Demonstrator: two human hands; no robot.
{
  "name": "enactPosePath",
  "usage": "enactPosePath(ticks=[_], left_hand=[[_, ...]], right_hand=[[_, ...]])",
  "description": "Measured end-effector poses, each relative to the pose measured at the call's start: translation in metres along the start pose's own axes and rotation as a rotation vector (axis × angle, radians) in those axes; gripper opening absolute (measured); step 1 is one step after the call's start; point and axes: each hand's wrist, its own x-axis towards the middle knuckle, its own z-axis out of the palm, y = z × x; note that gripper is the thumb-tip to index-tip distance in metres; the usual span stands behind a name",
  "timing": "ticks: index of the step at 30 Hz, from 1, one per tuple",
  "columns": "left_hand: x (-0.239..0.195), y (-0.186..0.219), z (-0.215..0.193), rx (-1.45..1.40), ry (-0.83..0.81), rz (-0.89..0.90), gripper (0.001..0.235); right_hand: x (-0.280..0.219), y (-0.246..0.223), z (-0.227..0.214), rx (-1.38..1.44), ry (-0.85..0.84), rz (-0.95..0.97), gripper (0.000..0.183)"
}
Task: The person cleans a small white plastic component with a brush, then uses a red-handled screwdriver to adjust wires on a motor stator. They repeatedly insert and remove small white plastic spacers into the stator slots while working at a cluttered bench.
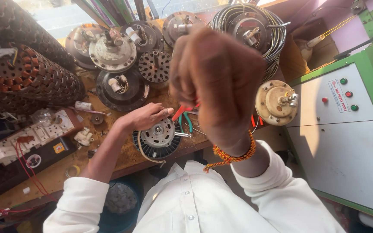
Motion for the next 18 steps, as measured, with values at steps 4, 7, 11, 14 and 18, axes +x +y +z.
enactPosePath(ticks=[4,7,11,14,18], left_hand=[[0.008,-0.003,-0.004,0.040,0.001,0.137,0.075],[0.013,-0.006,-0.005,0.016,-0.071,0.167,0.074],[0.015,-0.007,-0.006,0.066,-0.082,0.168,0.071],[0.017,-0.011,0.008,0.040,-0.104,0.053,0.071],[0.023,-0.019,-0.004,0.000,-0.017,0.020,0.070]], right_hand=[[-0.006,-0.004,-0.005,0.014,0.034,0.043,0.051],[-0.005,0.003,-0.014,0.143,-0.201,0.054,0.054],[0.017,0.030,-0.033,0.739,-0.755,0.019,0.048],[0.029,0.046,-0.053,0.482,-0.385,0.179,0.039],[0.037,0.035,-0.069,0.084,-0.239,0.004,0.038]])
